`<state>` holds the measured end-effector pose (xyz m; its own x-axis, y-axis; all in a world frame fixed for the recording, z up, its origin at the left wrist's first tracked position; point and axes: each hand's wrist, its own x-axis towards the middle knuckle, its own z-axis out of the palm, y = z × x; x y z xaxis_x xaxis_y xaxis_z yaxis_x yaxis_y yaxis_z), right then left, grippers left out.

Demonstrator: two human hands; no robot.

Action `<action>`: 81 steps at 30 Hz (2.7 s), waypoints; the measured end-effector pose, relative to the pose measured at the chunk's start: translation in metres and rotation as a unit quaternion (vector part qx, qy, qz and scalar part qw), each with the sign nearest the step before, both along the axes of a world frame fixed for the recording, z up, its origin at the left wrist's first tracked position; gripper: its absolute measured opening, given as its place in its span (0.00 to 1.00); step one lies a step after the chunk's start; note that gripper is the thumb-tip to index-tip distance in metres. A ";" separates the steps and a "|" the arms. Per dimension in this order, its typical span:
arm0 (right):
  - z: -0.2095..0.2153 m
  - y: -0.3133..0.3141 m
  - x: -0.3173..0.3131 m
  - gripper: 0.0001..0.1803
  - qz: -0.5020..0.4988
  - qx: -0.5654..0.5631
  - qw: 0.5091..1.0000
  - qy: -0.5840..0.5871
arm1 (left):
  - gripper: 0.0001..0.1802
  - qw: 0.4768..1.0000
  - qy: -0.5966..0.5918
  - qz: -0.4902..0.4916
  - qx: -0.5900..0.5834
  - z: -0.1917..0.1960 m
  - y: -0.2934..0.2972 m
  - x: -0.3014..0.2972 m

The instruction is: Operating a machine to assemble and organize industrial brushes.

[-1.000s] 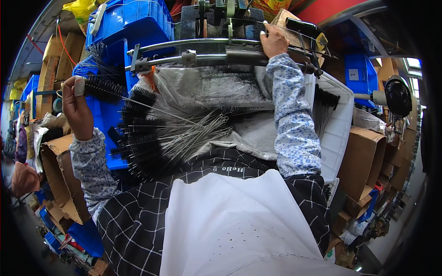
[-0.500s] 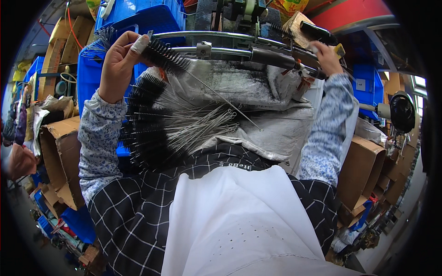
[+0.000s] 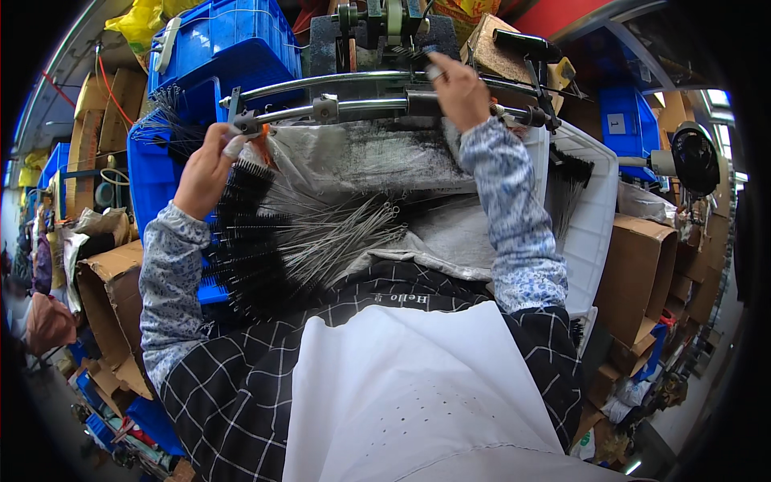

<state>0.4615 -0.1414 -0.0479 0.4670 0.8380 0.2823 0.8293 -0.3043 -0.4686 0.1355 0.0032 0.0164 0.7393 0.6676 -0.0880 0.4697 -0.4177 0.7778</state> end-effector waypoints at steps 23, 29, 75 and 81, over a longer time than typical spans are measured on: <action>-0.049 0.048 0.075 0.21 -0.031 -0.073 0.967 -0.242 | 0.06 0.953 -0.032 0.144 0.266 -0.018 0.016 -0.060; -0.029 0.015 0.066 0.26 -0.163 -0.080 0.966 -0.185 | 0.07 0.951 -0.166 0.126 0.228 0.002 0.018 -0.069; 0.010 -0.007 0.136 0.15 0.022 -0.203 0.969 -0.136 | 0.10 0.923 -0.300 0.014 -0.239 0.021 0.006 0.010; 0.052 -0.090 0.070 0.14 0.052 -0.245 0.938 0.241 | 0.08 0.923 -0.283 -0.041 -0.258 0.009 0.002 0.026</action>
<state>0.5315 -0.2316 0.0037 0.3502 0.8597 -0.3718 0.5945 -0.5108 -0.6210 0.1614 0.0049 0.0251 0.8101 0.5851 0.0371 -0.0898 0.0614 0.9941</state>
